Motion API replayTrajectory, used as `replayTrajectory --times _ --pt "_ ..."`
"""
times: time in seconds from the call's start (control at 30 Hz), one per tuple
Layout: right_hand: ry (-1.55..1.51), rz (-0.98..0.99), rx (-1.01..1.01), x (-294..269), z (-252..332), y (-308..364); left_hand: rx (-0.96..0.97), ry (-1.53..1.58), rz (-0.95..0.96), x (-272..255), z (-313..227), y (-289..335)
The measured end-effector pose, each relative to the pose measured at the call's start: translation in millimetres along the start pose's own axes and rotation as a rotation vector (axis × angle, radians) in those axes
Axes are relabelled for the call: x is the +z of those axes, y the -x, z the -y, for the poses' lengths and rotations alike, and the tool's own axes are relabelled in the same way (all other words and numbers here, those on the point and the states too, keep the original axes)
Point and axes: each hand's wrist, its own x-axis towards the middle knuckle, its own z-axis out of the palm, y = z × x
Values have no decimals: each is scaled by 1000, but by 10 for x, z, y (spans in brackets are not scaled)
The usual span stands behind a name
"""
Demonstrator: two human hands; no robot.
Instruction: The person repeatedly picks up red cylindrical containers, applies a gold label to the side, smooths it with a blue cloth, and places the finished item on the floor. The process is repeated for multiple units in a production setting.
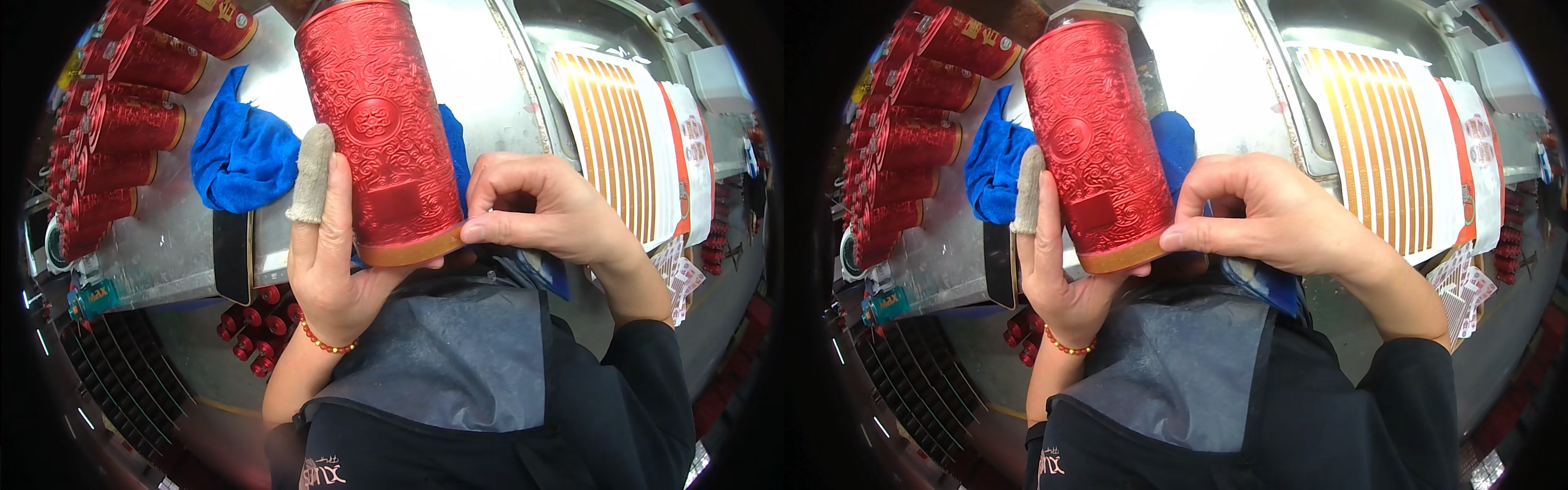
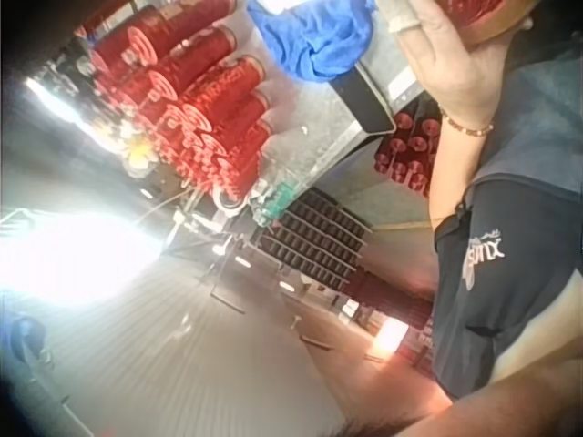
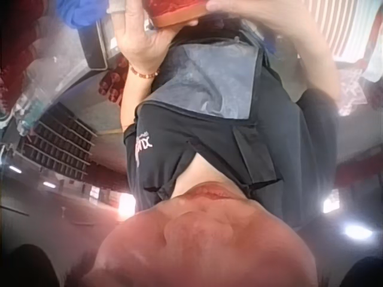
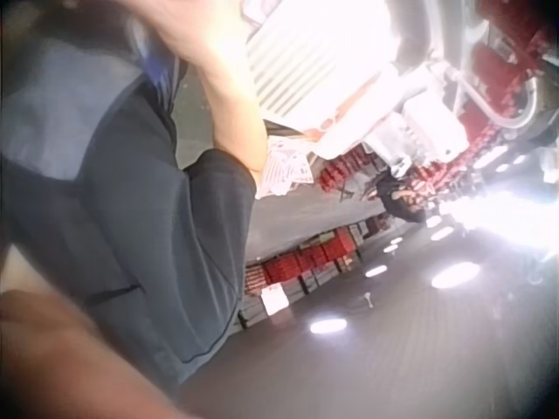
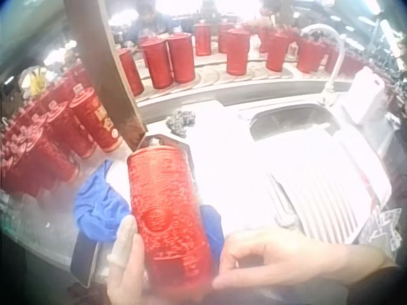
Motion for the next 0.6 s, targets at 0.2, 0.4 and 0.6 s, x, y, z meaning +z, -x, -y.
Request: replayTrajectory --times 0.2,0.4,0.6 --pt "123 -13 -29 7 -17 -4 -119 79 28 4 40 122" --pt "46 -58 72 -34 -61 22 -122 185 102 -10 207 239" --pt "100 -36 76 9 -79 15 -378 740 99 -7 10 186"
